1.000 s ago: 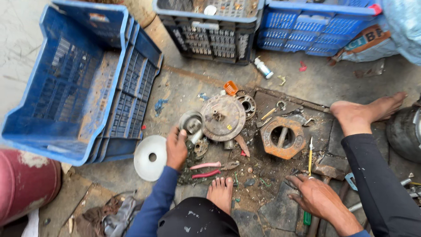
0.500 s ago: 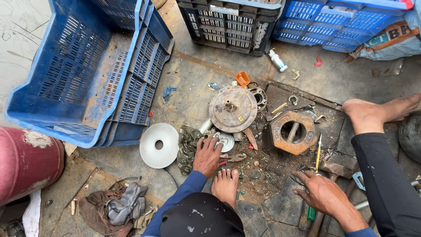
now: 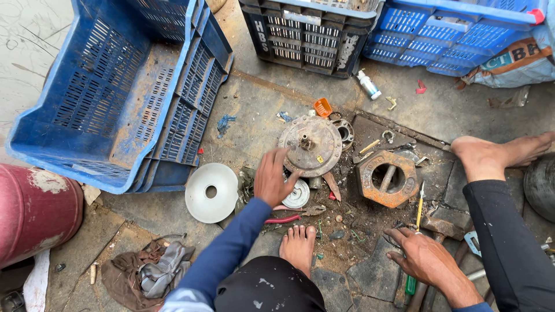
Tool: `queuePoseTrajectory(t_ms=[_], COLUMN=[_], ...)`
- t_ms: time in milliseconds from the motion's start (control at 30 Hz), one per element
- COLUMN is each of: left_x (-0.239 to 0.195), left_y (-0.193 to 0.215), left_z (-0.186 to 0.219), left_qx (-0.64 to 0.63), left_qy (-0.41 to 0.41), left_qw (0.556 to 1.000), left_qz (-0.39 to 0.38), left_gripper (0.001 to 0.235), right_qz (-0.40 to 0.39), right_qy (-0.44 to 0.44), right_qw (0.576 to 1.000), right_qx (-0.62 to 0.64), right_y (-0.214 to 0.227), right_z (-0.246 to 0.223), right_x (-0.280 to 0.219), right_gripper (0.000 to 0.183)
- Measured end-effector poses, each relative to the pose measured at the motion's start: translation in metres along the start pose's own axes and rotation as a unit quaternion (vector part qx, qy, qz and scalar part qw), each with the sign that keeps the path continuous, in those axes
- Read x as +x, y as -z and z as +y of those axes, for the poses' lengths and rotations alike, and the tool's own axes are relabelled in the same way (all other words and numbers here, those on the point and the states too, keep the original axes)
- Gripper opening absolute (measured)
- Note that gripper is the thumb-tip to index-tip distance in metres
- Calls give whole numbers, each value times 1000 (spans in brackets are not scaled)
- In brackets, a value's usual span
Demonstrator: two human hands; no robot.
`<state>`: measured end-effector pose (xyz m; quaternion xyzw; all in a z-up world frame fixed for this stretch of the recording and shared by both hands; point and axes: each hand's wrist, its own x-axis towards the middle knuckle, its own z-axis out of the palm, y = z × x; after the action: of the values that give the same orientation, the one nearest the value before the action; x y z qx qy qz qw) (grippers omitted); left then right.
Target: The person uses an angle grinder to cut a metal component held by pliers, then uses a hammer and chisel to separate parts. They also use pliers to remove a small ring from a cylindrical metal piece.
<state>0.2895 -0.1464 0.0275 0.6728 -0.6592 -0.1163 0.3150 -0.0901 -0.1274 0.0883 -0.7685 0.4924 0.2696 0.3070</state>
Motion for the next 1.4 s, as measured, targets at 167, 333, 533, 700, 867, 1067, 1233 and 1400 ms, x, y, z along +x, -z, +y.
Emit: queuePoseTrajectory(t_ms=[167, 333, 533, 700, 867, 1067, 1233, 1400], left_x=[74, 86, 69, 79, 90, 87, 95, 115], left_y=[-5, -18, -38, -51, -59, -68, -69, -49], left_z=[3, -3, -15, -16, -21, -28, -37, -67], left_qx=[32, 59, 17, -23, 2, 26, 51, 47], left_qy=[40, 45, 23, 36, 18, -41, 66, 49], left_qw=[986, 971, 993, 995, 995, 998, 991, 997], left_qz=[-162, -229, -118, -87, -99, -38, -100, 39], left_gripper=[74, 61, 59, 52, 50, 43, 47, 33], right_qz=[7, -4, -80, -89, -101, -102, -135, -150], right_qy=[9, 10, 57, 51, 33, 60, 56, 48], right_qw=[1000, 1000, 995, 995, 994, 993, 988, 986], right_qx=[-1, -17, -10, -1, -24, -28, -45, -46], right_y=[-8, -43, -76, -87, -82, -84, -88, -89], right_z=[6, 37, 82, 88, 77, 79, 83, 89], right_x=[5, 22, 67, 70, 61, 64, 68, 71], right_gripper=[65, 66, 69, 70, 69, 73, 75, 77])
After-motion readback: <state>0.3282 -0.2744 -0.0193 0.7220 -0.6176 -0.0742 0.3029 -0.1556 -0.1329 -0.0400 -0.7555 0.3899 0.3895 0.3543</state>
